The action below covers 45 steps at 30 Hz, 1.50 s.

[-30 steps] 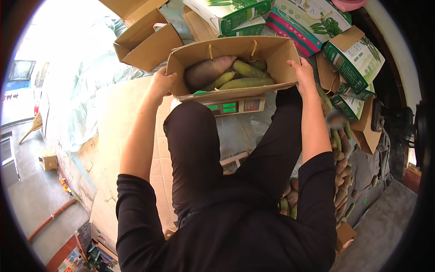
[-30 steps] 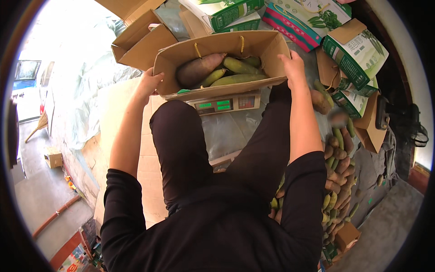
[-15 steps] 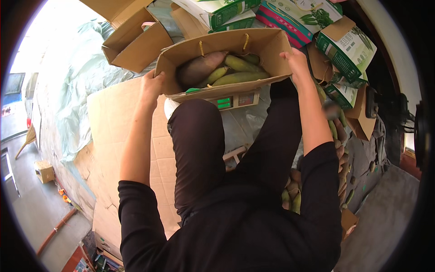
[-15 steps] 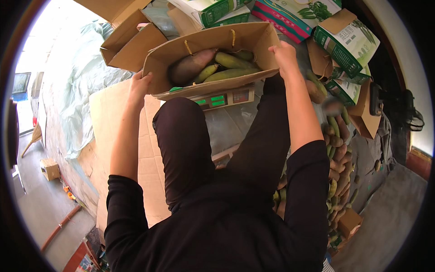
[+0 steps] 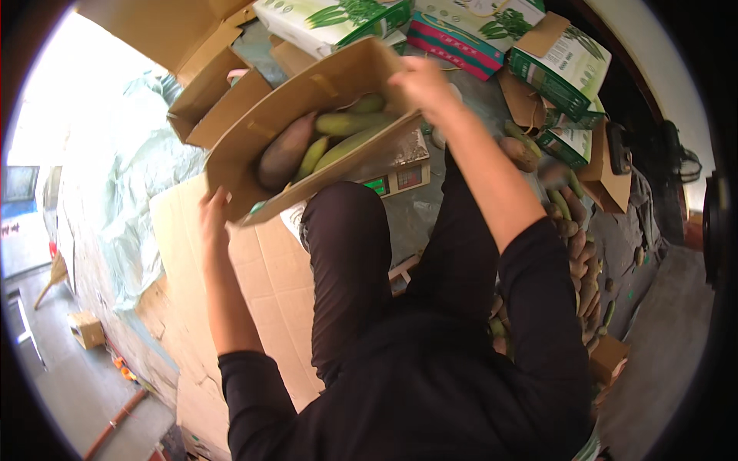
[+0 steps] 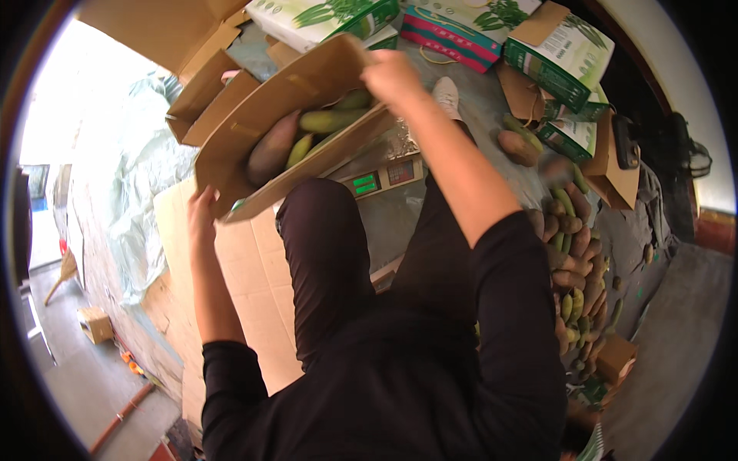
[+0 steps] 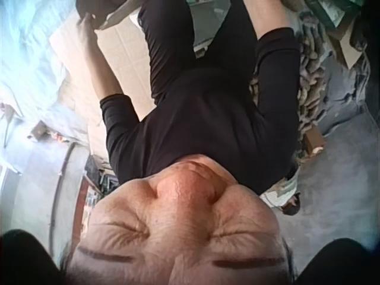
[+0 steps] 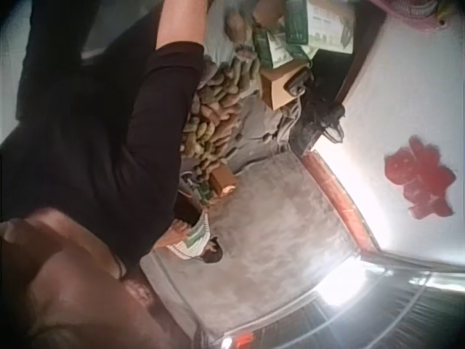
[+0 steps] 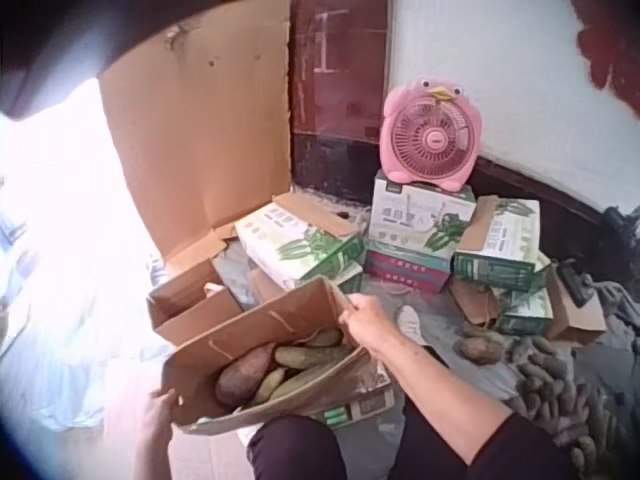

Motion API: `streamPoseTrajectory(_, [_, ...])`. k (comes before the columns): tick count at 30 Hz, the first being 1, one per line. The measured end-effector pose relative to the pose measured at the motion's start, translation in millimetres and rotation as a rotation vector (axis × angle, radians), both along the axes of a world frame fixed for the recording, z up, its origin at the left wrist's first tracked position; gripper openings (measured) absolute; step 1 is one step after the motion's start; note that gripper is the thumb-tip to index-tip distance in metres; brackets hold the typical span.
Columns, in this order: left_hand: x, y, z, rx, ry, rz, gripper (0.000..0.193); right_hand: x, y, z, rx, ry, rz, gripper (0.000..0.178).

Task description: Packing and weighing vegetables into cardboard boxes for shipping.

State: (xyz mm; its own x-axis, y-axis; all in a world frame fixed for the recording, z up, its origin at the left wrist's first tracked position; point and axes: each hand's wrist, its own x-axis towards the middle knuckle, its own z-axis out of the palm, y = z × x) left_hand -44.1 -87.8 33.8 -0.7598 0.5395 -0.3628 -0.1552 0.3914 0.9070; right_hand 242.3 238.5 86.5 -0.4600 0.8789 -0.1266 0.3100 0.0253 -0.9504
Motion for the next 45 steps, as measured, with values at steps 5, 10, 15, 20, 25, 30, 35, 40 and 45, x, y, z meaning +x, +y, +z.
streamPoseTrajectory(5, [-6.3,-120.5,25.2,0.025,0.131,0.285,0.016,-86.7,-83.4,19.2,0.261,-0.167,0.237,0.033])
streamPoseTrajectory(10, [5.4,-250.9,28.9,-0.136,0.244,0.512,0.026,-141.7,-186.3,17.6,-0.078,-0.206,0.402,0.038])
streamPoseTrajectory(15, [30.8,-378.1,16.6,-0.324,0.261,0.666,0.021,-163.1,-272.1,7.6,-0.243,-0.302,0.568,0.038])
streamPoseTrajectory(20, [51.4,-501.9,10.2,-0.517,0.059,0.685,0.015,-162.8,-386.7,-22.4,-0.108,-0.369,0.901,0.034])
streamPoseTrajectory(25, [31.9,-501.6,-13.9,-0.531,0.212,0.670,0.017,-157.0,-438.2,-59.6,0.015,-0.476,1.256,0.030])
streamPoseTrajectory(30, [23.5,-464.5,-27.3,-0.516,0.422,0.638,0.020,-156.3,-412.1,-107.1,0.125,-0.572,1.503,0.027])
streamPoseTrajectory(35, [20.4,-462.4,-21.0,-0.520,0.665,0.678,0.024,-142.4,-384.3,-30.7,-0.224,-0.100,1.031,0.026])
streamPoseTrajectory(40, [5.1,-390.5,-7.1,-0.386,0.743,0.577,0.032,-113.9,-330.2,15.8,-0.283,0.183,0.928,0.023])
streamPoseTrajectory(45, [45.0,-164.4,58.7,0.005,0.520,0.168,0.037,-65.9,-267.8,59.2,-0.267,0.403,0.741,0.024])
